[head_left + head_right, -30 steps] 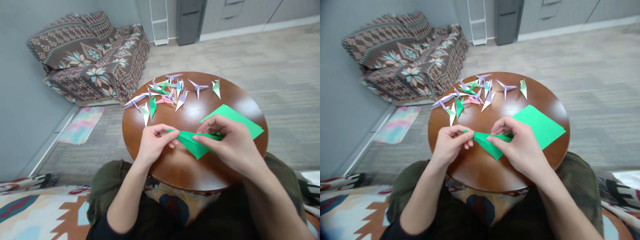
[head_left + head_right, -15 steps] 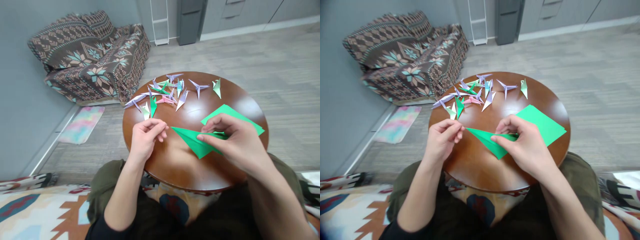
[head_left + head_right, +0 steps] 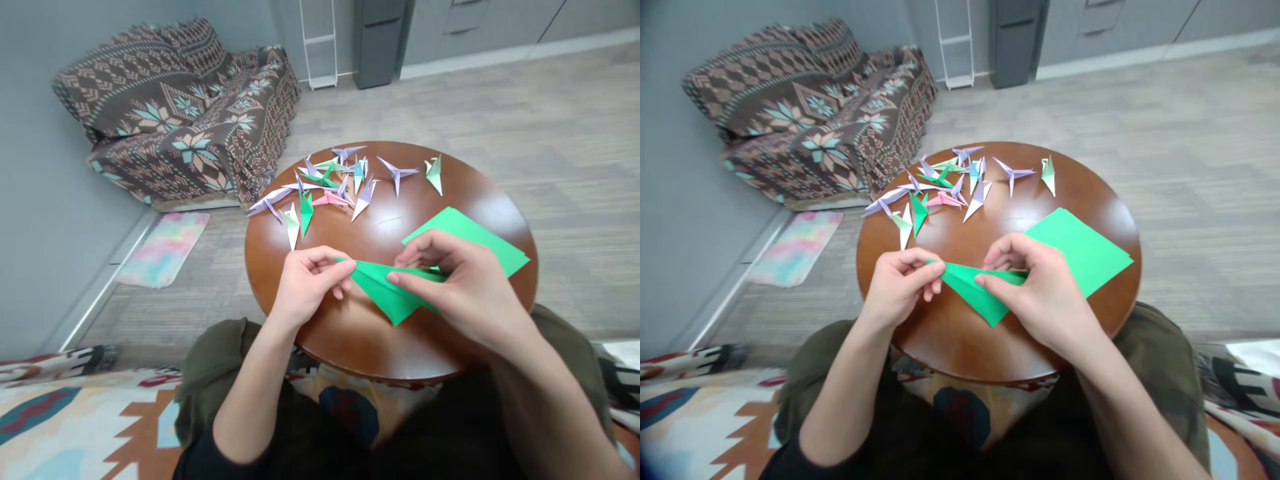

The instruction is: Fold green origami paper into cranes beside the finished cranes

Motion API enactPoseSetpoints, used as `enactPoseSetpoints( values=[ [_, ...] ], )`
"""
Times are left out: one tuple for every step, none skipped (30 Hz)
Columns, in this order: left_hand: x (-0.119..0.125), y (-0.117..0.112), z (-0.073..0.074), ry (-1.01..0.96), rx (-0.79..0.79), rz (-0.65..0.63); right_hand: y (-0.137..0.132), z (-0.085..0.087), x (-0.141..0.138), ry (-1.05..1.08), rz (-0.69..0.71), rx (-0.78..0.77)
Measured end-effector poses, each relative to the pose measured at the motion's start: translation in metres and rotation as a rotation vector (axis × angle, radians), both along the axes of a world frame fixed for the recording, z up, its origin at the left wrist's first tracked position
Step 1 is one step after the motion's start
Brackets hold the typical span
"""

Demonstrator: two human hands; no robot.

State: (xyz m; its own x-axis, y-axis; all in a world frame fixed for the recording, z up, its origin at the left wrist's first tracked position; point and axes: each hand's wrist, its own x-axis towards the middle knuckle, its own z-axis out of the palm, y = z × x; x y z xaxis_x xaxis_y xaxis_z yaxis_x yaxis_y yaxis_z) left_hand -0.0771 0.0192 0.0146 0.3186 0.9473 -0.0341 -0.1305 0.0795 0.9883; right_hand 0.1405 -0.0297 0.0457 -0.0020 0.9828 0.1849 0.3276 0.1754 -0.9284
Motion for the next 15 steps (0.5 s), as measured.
enactPoseSetpoints(
  values=[
    [0.0,0.0,0.0,0.0,0.006,0.009,0.0,0.0,0.0,0.008,0.002,-0.006],
    [0.001,-0.001,0.001,-0.003,0.01,0.017,-0.001,0.0,-0.001,0.014,0.003,-0.011],
    [0.002,-0.001,0.001,-0.007,0.012,0.023,-0.001,0.001,-0.001,0.02,0.004,-0.014],
    [0.003,-0.002,0.001,-0.012,0.011,0.022,-0.001,0.001,-0.002,0.024,0.004,-0.016],
    [0.004,-0.003,0.001,-0.015,0.005,0.009,-0.002,0.001,-0.003,0.027,0.005,-0.02],
    [0.005,-0.004,0.002,-0.012,-0.005,-0.014,-0.002,0.001,-0.004,0.03,0.005,-0.021],
    [0.006,-0.006,0.002,0.0,-0.016,-0.045,-0.002,0.002,-0.004,0.032,0.004,-0.023],
    [0.008,-0.007,0.003,0.022,-0.025,-0.076,-0.002,0.002,-0.005,0.032,0.001,-0.022],
    [0.009,-0.009,0.004,0.052,-0.03,-0.1,-0.002,0.002,-0.005,0.029,-0.003,-0.021],
    [0.01,-0.01,0.005,0.082,-0.028,-0.112,-0.002,0.003,-0.006,0.027,-0.007,-0.018],
    [0.011,-0.011,0.006,0.109,-0.02,-0.11,-0.002,0.003,-0.006,0.027,-0.01,-0.016],
    [0.012,-0.012,0.007,0.129,-0.006,-0.097,-0.002,0.003,-0.005,0.029,-0.011,-0.016],
    [0.013,-0.013,0.008,0.14,0.01,-0.083,-0.002,0.003,-0.005,0.035,-0.009,-0.021],
    [0.013,-0.013,0.008,0.146,0.023,-0.068,-0.002,0.003,-0.005,0.043,-0.006,-0.031],
    [0.013,-0.013,0.009,0.15,0.033,-0.056,-0.002,0.003,-0.004,0.053,-0.002,-0.046]
  ],
)
